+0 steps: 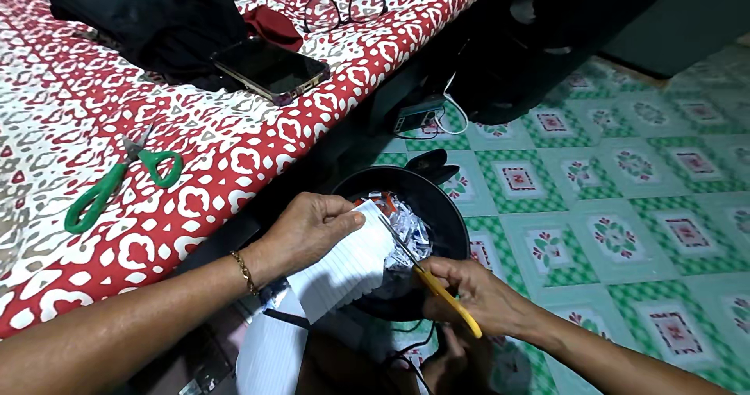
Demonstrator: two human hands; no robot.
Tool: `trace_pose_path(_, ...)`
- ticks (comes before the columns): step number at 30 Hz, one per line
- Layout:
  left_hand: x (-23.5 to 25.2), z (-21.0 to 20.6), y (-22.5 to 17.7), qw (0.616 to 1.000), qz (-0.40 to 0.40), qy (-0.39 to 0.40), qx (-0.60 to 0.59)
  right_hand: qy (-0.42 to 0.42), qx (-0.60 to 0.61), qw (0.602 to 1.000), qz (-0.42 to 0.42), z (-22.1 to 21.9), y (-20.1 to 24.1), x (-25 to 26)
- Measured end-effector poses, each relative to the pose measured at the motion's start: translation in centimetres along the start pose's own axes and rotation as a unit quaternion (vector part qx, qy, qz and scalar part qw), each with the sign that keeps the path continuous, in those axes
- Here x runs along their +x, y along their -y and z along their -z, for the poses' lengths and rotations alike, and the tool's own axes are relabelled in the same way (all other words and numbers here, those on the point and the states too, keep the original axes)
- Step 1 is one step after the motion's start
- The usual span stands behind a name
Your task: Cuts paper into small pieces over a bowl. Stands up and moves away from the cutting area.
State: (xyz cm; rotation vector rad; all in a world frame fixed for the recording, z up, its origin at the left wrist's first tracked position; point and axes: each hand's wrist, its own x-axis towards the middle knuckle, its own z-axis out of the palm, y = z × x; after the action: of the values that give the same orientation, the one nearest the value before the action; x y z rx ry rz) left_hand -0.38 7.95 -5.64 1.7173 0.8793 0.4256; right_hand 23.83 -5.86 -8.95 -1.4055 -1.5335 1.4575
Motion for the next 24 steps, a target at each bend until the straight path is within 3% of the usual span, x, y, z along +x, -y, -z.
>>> trace_pose_path(24, 0.0, 0.0, 0.0, 0.998, 0.020, 0.055, -0.004, -0.058, -0.049, 0.995, 0.057, -1.2, -0.4, 0.4)
